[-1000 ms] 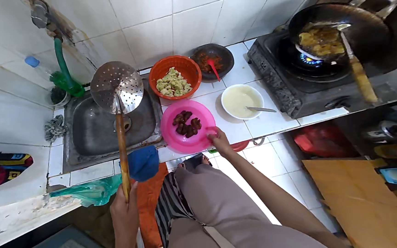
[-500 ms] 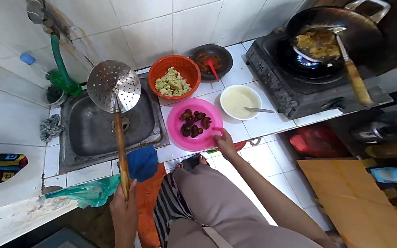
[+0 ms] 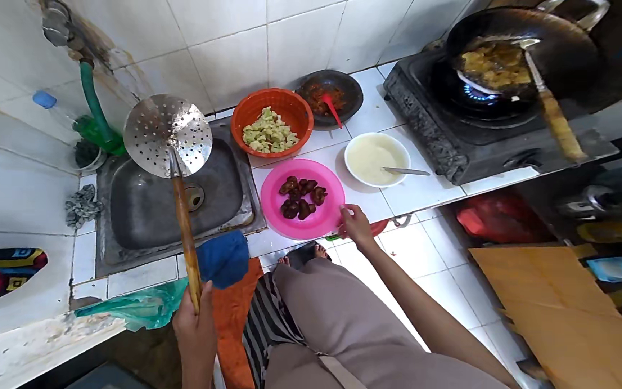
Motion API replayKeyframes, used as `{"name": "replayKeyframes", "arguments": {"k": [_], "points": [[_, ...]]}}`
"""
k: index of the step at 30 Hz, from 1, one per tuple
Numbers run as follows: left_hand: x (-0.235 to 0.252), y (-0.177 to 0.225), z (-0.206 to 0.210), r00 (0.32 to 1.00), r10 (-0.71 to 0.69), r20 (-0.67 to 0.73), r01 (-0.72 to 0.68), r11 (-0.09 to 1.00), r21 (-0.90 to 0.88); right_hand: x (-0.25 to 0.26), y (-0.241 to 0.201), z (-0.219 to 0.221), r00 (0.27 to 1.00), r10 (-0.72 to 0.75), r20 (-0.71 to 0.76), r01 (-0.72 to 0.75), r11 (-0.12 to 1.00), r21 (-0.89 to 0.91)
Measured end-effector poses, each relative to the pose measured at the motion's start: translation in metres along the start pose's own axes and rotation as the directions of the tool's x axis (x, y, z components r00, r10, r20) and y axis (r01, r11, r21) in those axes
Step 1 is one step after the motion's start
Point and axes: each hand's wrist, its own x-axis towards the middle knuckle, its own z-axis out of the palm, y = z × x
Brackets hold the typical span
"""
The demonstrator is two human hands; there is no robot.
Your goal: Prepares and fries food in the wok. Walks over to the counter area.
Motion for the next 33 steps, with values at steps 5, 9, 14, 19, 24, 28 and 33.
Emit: {"name": "replayKeyframes", "arguments": {"k": [5, 9, 14, 19, 24, 28, 33], "points": [[0.004, 0.004, 0.005, 0.999, -0.038, -0.019, 0.036, 0.994, -0.1, 0.002, 0.002, -0.017, 0.998, -0.032, -0.059, 0.028, 0.998, -0.056], [0.009, 0.01, 0.007, 0.998, -0.055, -0.01, 0.054, 0.991, -0.12, 0.002, 0.003, -0.027, 0.998, -0.013, -0.06, 0.011, 0.999, -0.03], [0.017, 0.011, 0.013, 0.999, -0.028, 0.017, 0.03, 0.992, -0.12, 0.002, 0.01, -0.032, 0.999, 0.019, -0.034, -0.019, 1.0, 0.01], [0.026, 0.018, 0.026, 0.997, -0.002, 0.072, 0.019, 0.974, -0.227, 0.0, 0.015, -0.036, 0.998, 0.04, -0.041, -0.039, 0.999, 0.016], [0.038, 0.034, 0.044, 0.993, 0.002, 0.118, 0.034, 0.95, -0.309, 0.003, 0.016, -0.048, 0.996, 0.069, -0.065, -0.066, 0.997, 0.051], [0.055, 0.045, 0.062, 0.972, -0.022, 0.235, 0.112, 0.919, -0.379, 0.009, 0.019, -0.063, 0.995, 0.059, -0.08, -0.055, 0.997, 0.054], [0.103, 0.042, 0.107, 0.872, 0.006, 0.49, 0.248, 0.858, -0.451, 0.016, 0.02, -0.074, 0.994, 0.054, -0.097, -0.048, 0.997, 0.058]]}}
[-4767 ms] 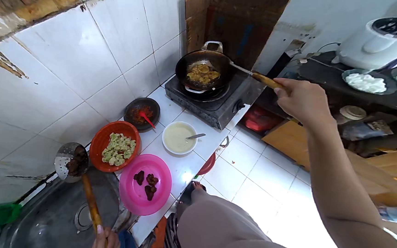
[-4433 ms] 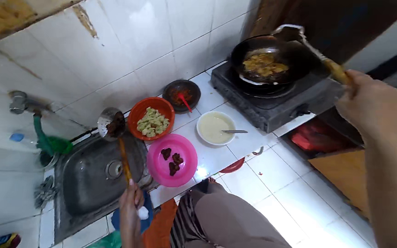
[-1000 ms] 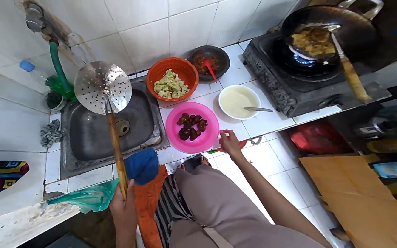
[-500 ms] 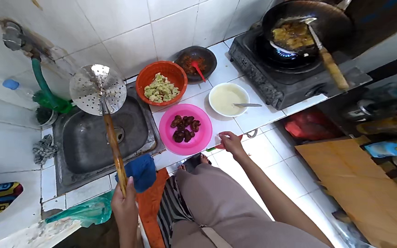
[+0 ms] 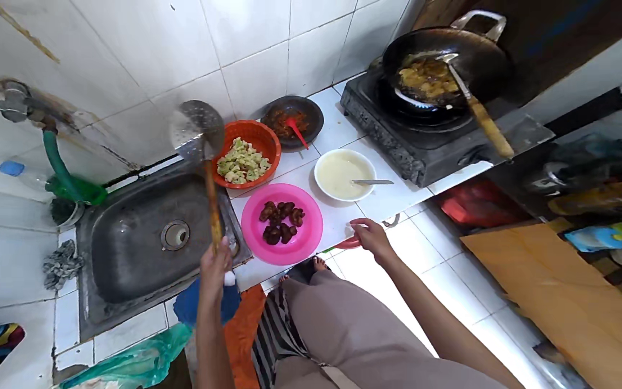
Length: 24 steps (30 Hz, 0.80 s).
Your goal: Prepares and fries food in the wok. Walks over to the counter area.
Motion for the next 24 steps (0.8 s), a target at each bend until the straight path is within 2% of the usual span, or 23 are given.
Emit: {"name": "replayKeyframes", "arguments": {"k": [4, 9, 16, 20, 24], "points": [[0.06, -0.017, 0.014, 0.989, -0.057, 0.133, 0.056, 0.998, 0.012, 0.003, 0.001, -0.006, 1.0, -0.016, -0.014, 0.016, 1.0, -0.002], [0.104, -0.028, 0.03, 0.979, -0.106, 0.173, 0.099, 0.994, 0.046, 0.007, 0.009, -0.018, 0.998, -0.023, -0.052, 0.024, 1.0, 0.008], [0.12, -0.038, 0.023, 0.967, -0.201, 0.157, 0.18, 0.974, 0.14, 0.01, 0.024, -0.033, 0.996, -0.002, -0.085, 0.005, 0.999, 0.037], [0.121, -0.031, 0.021, 0.959, -0.254, 0.122, 0.224, 0.95, 0.218, 0.011, 0.025, -0.033, 0.997, 0.007, -0.079, -0.002, 0.998, 0.064], [0.123, -0.034, 0.024, 0.965, -0.253, 0.068, 0.233, 0.948, 0.218, 0.011, 0.021, -0.031, 0.998, -0.006, -0.062, 0.009, 0.998, 0.058]]}}
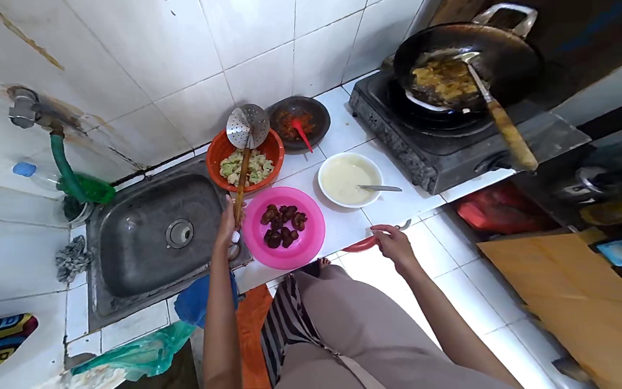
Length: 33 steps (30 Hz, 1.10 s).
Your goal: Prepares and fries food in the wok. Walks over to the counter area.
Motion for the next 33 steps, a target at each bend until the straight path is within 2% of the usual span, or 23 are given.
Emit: {"name": "replayKeyframes", "arguments": {"k": [4, 9, 20, 21, 23, 26, 27, 28, 29, 31, 33], "points": [[0.0, -0.004, 0.004, 0.998, 0.014, -0.068, -0.019, 0.997, -0.072, -0.002, -0.007, 0.002, 1.0, -0.014, 0.012, 0.014, 1.0, 0.006], [-0.002, -0.008, 0.006, 0.976, 0.033, -0.216, -0.043, 0.998, -0.041, 0.001, -0.009, 0.002, 0.999, -0.034, 0.035, 0.034, 0.999, 0.0], [-0.001, -0.011, 0.011, 0.92, 0.052, -0.389, -0.088, 0.993, -0.075, -0.006, -0.027, 0.006, 0.998, -0.003, 0.063, 0.005, 0.999, -0.031], [-0.003, -0.01, 0.012, 0.899, 0.051, -0.434, -0.095, 0.992, -0.079, -0.007, -0.028, 0.006, 0.998, -0.01, 0.056, 0.012, 1.0, -0.029], [-0.01, -0.01, 0.014, 0.801, 0.127, -0.585, -0.17, 0.985, -0.02, -0.01, -0.029, 0.007, 0.998, -0.057, 0.007, 0.057, 0.998, 0.009], [-0.049, 0.002, 0.018, 0.648, 0.344, -0.68, -0.422, 0.905, 0.057, -0.021, -0.032, 0.011, 0.975, -0.19, -0.118, 0.2, 0.976, 0.08], [-0.065, 0.009, 0.024, 0.623, 0.382, -0.683, -0.473, 0.879, 0.06, -0.027, -0.035, 0.013, 0.964, -0.226, -0.137, 0.239, 0.967, 0.091], [-0.081, 0.016, 0.032, 0.634, 0.399, -0.663, -0.506, 0.862, 0.034, -0.034, -0.041, 0.014, 0.96, -0.251, -0.121, 0.263, 0.959, 0.101], [-0.096, 0.023, 0.041, 0.678, 0.41, -0.61, -0.531, 0.847, -0.02, -0.042, -0.048, 0.015, 0.959, -0.276, -0.063, 0.282, 0.954, 0.104], [-0.121, 0.029, 0.062, 0.794, 0.441, -0.418, -0.537, 0.832, -0.141, -0.061, -0.063, 0.015, 0.923, -0.353, 0.149, 0.342, 0.935, 0.098], [-0.134, 0.03, 0.084, 0.853, 0.487, -0.186, -0.518, 0.834, -0.192, -0.078, -0.078, 0.015, 0.811, -0.443, 0.382, 0.425, 0.895, 0.135]]}}
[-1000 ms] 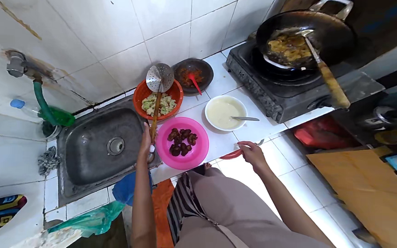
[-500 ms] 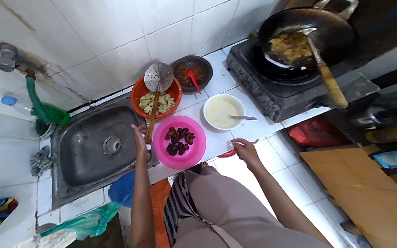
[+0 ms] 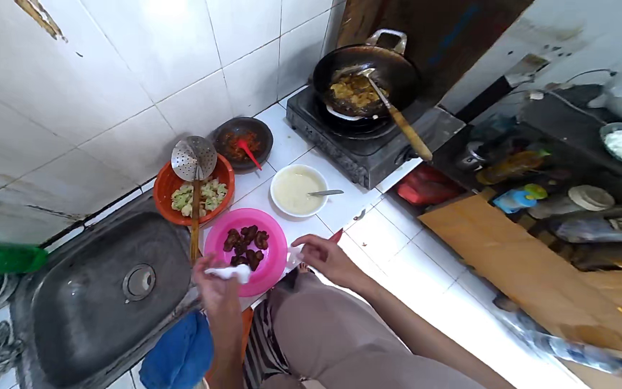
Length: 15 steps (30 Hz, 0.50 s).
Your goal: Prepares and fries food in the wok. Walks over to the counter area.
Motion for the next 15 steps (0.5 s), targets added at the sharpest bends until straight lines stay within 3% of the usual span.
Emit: {"name": "replayKeyframes", "arguments": {"k": [3, 6, 9, 12, 14, 15], "points": [[-0.013, 0.003, 0.028, 0.975, -0.064, 0.214, 0.082, 0.994, -0.072, -0.005, -0.02, 0.01, 0.967, -0.159, 0.197, 0.143, 0.985, 0.092], [-0.021, 0.0, 0.043, 0.96, -0.12, 0.253, 0.145, 0.986, -0.082, -0.01, -0.03, 0.015, 0.976, -0.188, 0.111, 0.172, 0.976, 0.134], [-0.027, -0.007, 0.045, 0.965, -0.101, 0.243, 0.097, 0.995, 0.028, -0.015, -0.034, 0.007, 0.972, -0.227, 0.058, 0.222, 0.972, 0.075], [-0.036, -0.011, 0.046, 0.978, -0.084, 0.192, 0.069, 0.994, 0.084, -0.016, -0.042, -0.029, 0.946, -0.317, 0.066, 0.323, 0.922, -0.211], [-0.04, -0.01, 0.045, 0.979, -0.125, 0.158, 0.112, 0.99, 0.091, -0.008, -0.048, -0.069, 0.927, -0.352, -0.132, 0.256, 0.848, -0.465], [-0.041, -0.01, 0.044, 0.977, -0.15, 0.15, 0.135, 0.985, 0.105, 0.001, -0.047, -0.093, 0.877, -0.404, -0.259, 0.184, 0.78, -0.598]]}}
